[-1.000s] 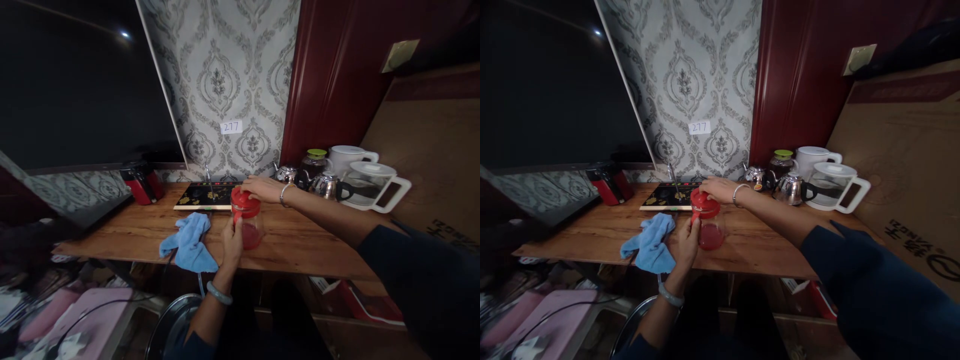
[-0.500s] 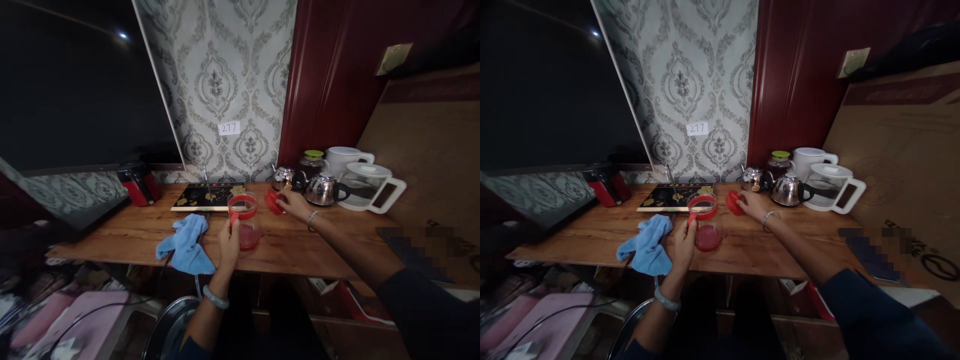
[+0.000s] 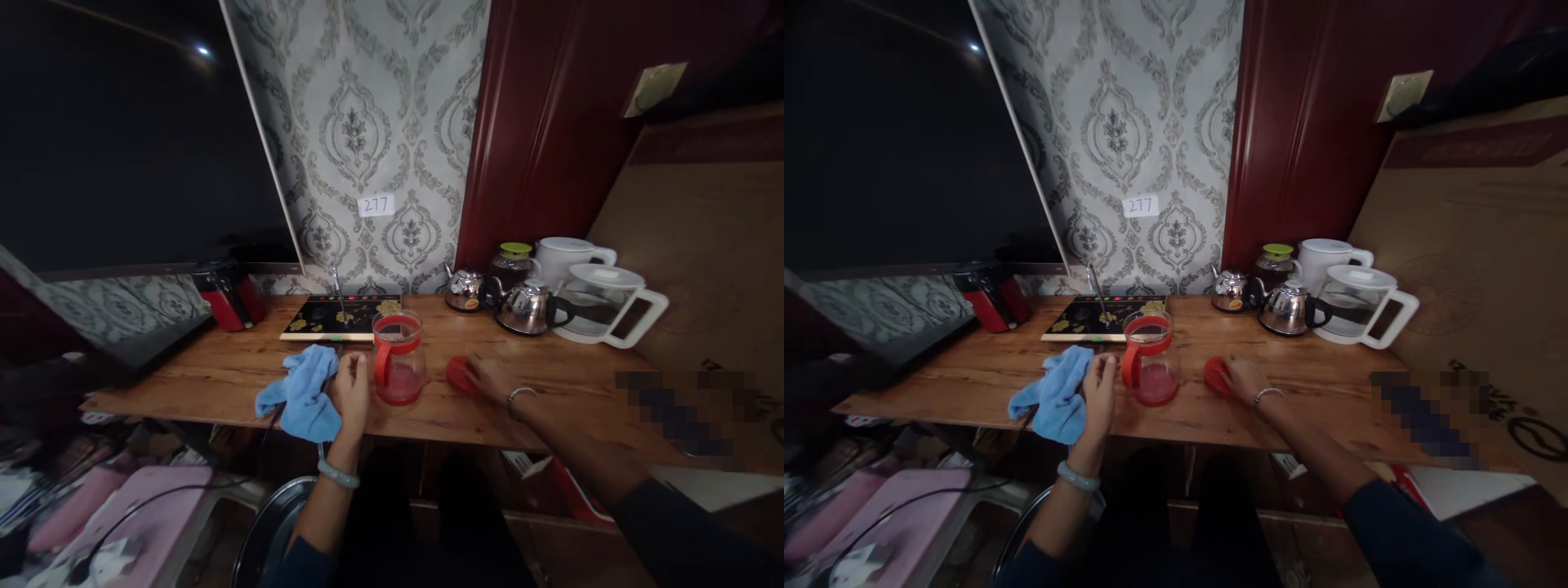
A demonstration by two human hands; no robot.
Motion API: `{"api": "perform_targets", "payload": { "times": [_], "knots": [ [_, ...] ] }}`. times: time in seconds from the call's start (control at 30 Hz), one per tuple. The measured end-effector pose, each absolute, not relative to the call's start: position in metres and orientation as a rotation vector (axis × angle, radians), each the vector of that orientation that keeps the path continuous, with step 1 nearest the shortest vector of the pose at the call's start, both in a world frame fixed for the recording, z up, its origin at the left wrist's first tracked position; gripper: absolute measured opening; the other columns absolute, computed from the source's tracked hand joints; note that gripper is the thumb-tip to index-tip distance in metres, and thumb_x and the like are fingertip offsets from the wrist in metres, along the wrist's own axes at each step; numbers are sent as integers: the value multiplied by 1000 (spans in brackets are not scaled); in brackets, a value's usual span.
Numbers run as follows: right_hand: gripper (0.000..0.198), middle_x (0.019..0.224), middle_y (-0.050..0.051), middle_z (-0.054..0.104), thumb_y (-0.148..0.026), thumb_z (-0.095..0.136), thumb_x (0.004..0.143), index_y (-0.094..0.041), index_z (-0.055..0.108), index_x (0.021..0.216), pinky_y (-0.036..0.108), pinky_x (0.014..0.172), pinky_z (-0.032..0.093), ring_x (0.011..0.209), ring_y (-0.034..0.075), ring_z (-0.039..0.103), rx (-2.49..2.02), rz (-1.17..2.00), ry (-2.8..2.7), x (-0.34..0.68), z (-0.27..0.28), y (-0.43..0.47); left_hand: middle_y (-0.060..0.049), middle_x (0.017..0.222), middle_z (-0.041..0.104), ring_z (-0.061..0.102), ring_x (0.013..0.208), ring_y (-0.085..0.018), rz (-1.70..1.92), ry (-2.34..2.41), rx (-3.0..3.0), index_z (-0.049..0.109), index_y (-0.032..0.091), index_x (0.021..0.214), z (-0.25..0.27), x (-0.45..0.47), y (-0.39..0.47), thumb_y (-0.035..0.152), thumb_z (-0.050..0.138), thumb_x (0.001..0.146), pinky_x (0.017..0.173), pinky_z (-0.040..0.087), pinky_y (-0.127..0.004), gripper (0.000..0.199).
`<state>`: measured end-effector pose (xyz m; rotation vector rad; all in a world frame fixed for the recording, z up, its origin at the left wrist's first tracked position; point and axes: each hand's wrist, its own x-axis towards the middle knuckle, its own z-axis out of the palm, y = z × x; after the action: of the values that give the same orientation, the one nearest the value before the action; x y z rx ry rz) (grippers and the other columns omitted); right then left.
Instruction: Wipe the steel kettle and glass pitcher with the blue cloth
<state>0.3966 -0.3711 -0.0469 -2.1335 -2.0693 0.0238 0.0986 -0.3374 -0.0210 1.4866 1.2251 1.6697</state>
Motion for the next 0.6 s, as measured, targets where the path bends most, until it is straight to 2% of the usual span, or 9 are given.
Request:
{"api": "perform_targets", "payload": {
  "times": [0.1, 0.17, 0.27, 0.37, 0.43, 0.6],
  "knots": [
    [25, 106, 17, 70, -18, 51, 89, -14, 68, 107, 37, 84, 50, 97, 27, 67, -2007, 43, -2001, 393, -49, -375, -8, 110, 69, 63, 108, -21, 1580, 1151, 1431, 65, 20, 105, -31, 93, -324, 53, 57, 86, 100, 47, -36, 39],
    [34, 115, 17, 68, -21, 53, 87, -15, 65, 118, 42, 91, 50, 106, 29, 64, -1860, 83, -1909, 381, -50, -378, -10, 126, 66, 59, 121, -23, 1508, 1080, 1388, 64, 21, 116, -36, 93, -318, 52, 57, 86, 109, 42, -39, 43],
    [54, 132, 15, 62, -33, 57, 87, -21, 52, 139, 49, 101, 47, 121, 30, 58, -1575, 261, -1778, 348, -56, -380, -11, 141, 58, 52, 133, -24, 1395, 960, 1321, 60, 22, 128, -39, 98, -314, 50, 57, 87, 114, 39, -41, 50],
    [68, 144, 14, 54, -41, 58, 89, -26, 35, 151, 52, 103, 47, 126, 29, 57, -1330, 543, -1629, 312, -65, -379, -11, 145, 55, 50, 135, -24, 1320, 851, 1297, 58, 22, 133, -41, 103, -314, 50, 57, 87, 114, 40, -41, 54],
    [75, 149, 14, 49, -46, 60, 87, -27, 30, 154, 53, 105, 46, 130, 29, 54, -1274, 639, -1527, 295, -69, -375, -10, 144, 56, 52, 134, -25, 1336, 835, 1303, 58, 22, 133, -42, 104, -316, 50, 60, 86, 113, 42, -41, 55],
    [79, 149, 13, 50, -55, 63, 83, -28, 35, 152, 54, 106, 45, 133, 31, 51, -1165, 800, -1412, 282, -68, -354, -14, 140, 58, 57, 128, -25, 1468, 1005, 1305, 55, 20, 134, -53, 100, -322, 52, 62, 84, 107, 46, -41, 60]
  ]
}}
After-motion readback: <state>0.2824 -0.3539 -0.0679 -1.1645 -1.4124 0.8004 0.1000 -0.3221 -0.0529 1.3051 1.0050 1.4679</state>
